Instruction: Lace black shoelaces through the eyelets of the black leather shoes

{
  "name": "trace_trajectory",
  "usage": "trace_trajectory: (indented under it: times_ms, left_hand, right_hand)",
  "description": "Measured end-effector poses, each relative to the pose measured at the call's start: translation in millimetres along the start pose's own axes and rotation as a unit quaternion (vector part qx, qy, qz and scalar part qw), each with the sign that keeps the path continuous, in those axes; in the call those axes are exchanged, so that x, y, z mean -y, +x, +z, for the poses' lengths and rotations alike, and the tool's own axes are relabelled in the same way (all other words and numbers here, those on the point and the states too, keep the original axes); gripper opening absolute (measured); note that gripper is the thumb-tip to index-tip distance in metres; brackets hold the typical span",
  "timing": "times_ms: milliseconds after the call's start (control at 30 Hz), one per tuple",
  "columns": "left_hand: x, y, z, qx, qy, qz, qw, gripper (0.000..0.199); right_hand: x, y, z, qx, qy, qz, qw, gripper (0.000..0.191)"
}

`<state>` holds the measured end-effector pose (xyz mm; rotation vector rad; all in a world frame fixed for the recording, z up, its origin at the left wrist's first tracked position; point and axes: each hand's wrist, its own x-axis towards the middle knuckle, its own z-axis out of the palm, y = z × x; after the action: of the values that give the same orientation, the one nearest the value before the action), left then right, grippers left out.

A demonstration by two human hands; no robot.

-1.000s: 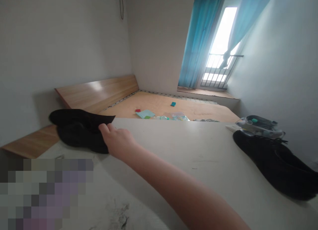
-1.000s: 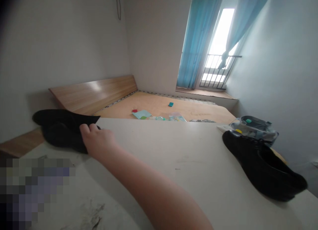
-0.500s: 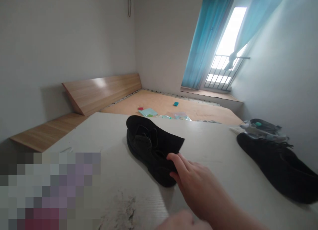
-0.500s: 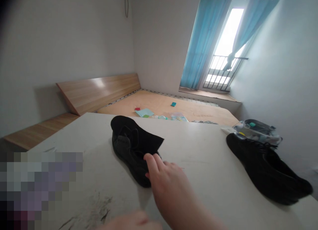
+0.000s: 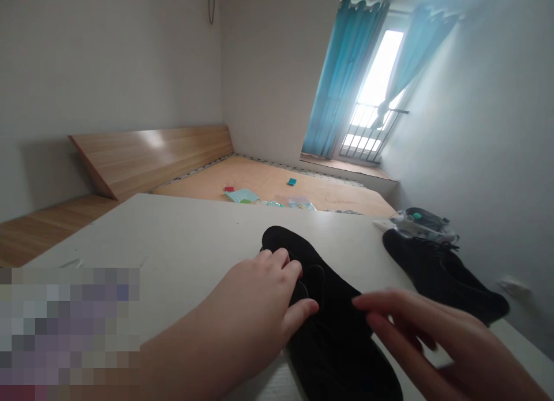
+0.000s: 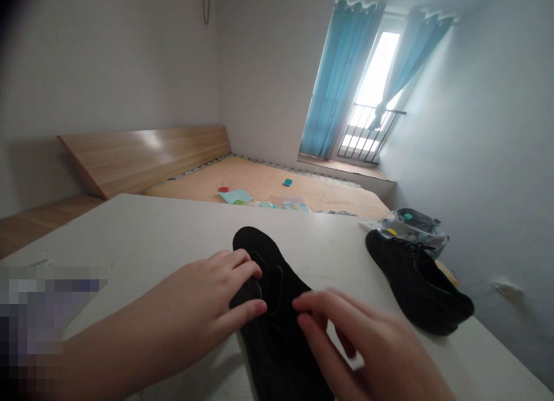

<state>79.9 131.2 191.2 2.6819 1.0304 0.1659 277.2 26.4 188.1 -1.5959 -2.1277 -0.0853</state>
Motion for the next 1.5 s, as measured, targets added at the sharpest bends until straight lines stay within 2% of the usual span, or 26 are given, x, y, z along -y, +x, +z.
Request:
trace_trajectory:
  times_ms: [67, 167, 200, 267, 367, 500, 633, 800, 867, 900, 1000, 1067, 1233, 1267, 1300, 1333, 1367, 1400, 1433, 1467, 1500]
  left_hand:
    - [-1, 3, 3.8, 0.004, -0.002, -0.008, 1.000, 0.037]
    - [1, 5, 5.6, 0.000, -0.022, -0.016, 1.000, 0.025]
    - [2, 5, 6.0, -0.003, -0.037, -0.017, 0.999, 0.021]
    - [5, 5, 6.9, -0.004, -0.075, -0.019, 0.997, 0.014]
    - [9, 5, 8.6, 0.013, -0.134, -0.024, 0.991, 0.015]
    - [12, 6, 9.4, 0.023, -0.180, -0.021, 0.983, 0.016]
    - [14, 6, 4.5, 0.027, -0.188, -0.019, 0.982, 0.021]
    - [12, 2, -2.5, 0.060, -0.165, -0.009, 0.985, 0.027]
    - [9, 2, -0.6, 0.062, -0.154, -0.006, 0.986, 0.030]
    - [8, 2, 1.5, 0.058, -0.148, -0.009, 0.987, 0.029]
    - [5, 6, 9.8, 0.042, -0.136, -0.032, 0.989, 0.025]
    - [4, 8, 14.2, 0.033, -0.132, -0.040, 0.990, 0.026]
    - [2, 9, 15.0, 0.002, -0.121, -0.034, 0.992, 0.030]
    - [1, 9, 14.2, -0.001, -0.118, -0.033, 0.992, 0.031]
    - [0, 9, 13.4, 0.000, -0.113, -0.035, 0.993, 0.031]
    - [-1, 9, 12.8, 0.004, -0.108, -0.039, 0.993, 0.030]
    - [-2, 9, 12.4, 0.006, -0.102, -0.043, 0.994, 0.029]
    - [-2, 9, 12.5, 0.007, -0.096, -0.045, 0.994, 0.026]
    - [-3, 9, 12.9, 0.005, -0.092, -0.045, 0.995, 0.024]
    - [-3, 9, 13.7, 0.000, -0.088, -0.044, 0.995, 0.021]
    - [-3, 9, 14.7, -0.005, -0.086, -0.042, 0.995, 0.020]
  right_hand:
    - [-2, 21, 6, 0.015, -0.020, 0.015, 1.000, 0.027]
    - [-10, 41, 26, 0.130, -0.045, 0.008, 0.991, 0.067]
    - [-11, 44, 32, 0.161, -0.041, 0.009, 0.986, 0.073]
    - [-13, 47, 41, 0.192, -0.025, 0.010, 0.981, 0.066]
    - [-11, 46, 43, 0.190, 0.021, 0.002, 0.981, 0.041]
    - [-13, 46, 39, 0.186, 0.118, -0.009, 0.975, 0.019]
    - [-19, 48, 42, 0.146, 0.244, -0.017, 0.959, 0.012]
    - [-23, 46, 44, 0.138, 0.379, 0.040, 0.914, 0.007]
    - [-25, 45, 44, 0.132, 0.438, 0.071, 0.887, 0.007]
    - [-25, 44, 45, 0.126, 0.484, 0.095, 0.861, 0.009]
    - [-26, 45, 48, 0.113, 0.637, 0.187, 0.739, 0.018]
    - [-27, 46, 50, 0.101, 0.695, 0.216, 0.679, 0.026]
    - [-40, 50, 43, 0.008, 0.774, 0.201, 0.601, 0.014]
    - [-46, 51, 39, -0.021, 0.779, 0.198, 0.594, 0.012]
    - [-52, 52, 35, -0.055, 0.770, 0.197, 0.604, 0.012]
    - [-58, 53, 31, -0.090, 0.741, 0.196, 0.636, 0.015]
    - [-65, 55, 28, -0.117, 0.679, 0.202, 0.696, 0.020]
    - [-71, 56, 26, -0.131, 0.590, 0.214, 0.768, 0.024]
    - [-76, 58, 26, -0.130, 0.486, 0.227, 0.834, 0.028]
    - [-81, 59, 28, -0.121, 0.386, 0.238, 0.883, 0.030]
    - [-85, 60, 32, -0.105, 0.303, 0.246, 0.915, 0.033]
